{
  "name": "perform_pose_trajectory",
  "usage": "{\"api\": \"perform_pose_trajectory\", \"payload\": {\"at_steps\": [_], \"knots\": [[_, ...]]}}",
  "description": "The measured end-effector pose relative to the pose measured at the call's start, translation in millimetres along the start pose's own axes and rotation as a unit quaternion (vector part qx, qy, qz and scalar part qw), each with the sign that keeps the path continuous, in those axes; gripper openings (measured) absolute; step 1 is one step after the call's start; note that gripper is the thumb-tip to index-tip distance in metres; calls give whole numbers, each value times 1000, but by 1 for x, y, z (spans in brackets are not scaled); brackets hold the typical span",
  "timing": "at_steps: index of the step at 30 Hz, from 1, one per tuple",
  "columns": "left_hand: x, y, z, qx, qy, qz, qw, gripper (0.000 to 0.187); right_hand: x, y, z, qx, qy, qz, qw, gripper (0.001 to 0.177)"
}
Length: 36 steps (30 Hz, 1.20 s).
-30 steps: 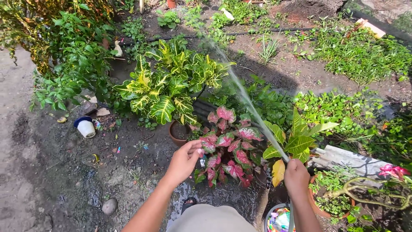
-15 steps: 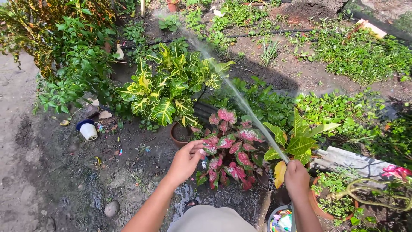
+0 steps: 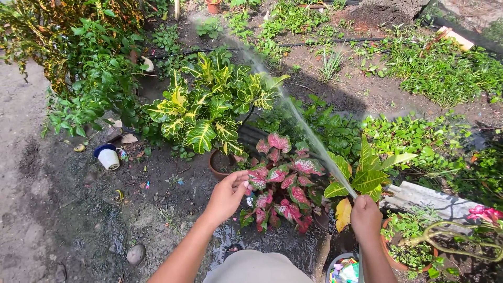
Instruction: Watering several potted and garden plants in an outdoor garden using a water hose.
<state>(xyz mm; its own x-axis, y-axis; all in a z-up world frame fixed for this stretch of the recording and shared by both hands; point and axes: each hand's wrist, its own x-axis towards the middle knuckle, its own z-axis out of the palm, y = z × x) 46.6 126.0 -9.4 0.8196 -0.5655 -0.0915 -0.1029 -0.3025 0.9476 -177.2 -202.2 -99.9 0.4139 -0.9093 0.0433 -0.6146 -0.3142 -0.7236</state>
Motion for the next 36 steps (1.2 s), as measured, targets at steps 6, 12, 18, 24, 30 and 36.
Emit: {"api": "perform_pose_trajectory", "payload": {"at_steps": [6,12,18,24,30,36], "knots": [[2,-2,-2,11,1,5,1000,39,-3,-13,-6,2,-2,1,1000,36],[3,3,0,8,-2,-8,1000,39,-4,-24,-8,3,2,-19,1000,36],[2,5,1,19,4,11,1000,38,-4,-27,-9,1,-2,-39,999,35],[4,-1,2,8,8,26,1000,39,-3,-27,-7,4,5,-51,999,35],[7,-1,2,12,18,18,1000,38,-5,-33,-9,20,10,-48,999,34],[4,5,3,9,5,24,1000,39,-2,-25,-5,42,19,-62,997,32]]}}
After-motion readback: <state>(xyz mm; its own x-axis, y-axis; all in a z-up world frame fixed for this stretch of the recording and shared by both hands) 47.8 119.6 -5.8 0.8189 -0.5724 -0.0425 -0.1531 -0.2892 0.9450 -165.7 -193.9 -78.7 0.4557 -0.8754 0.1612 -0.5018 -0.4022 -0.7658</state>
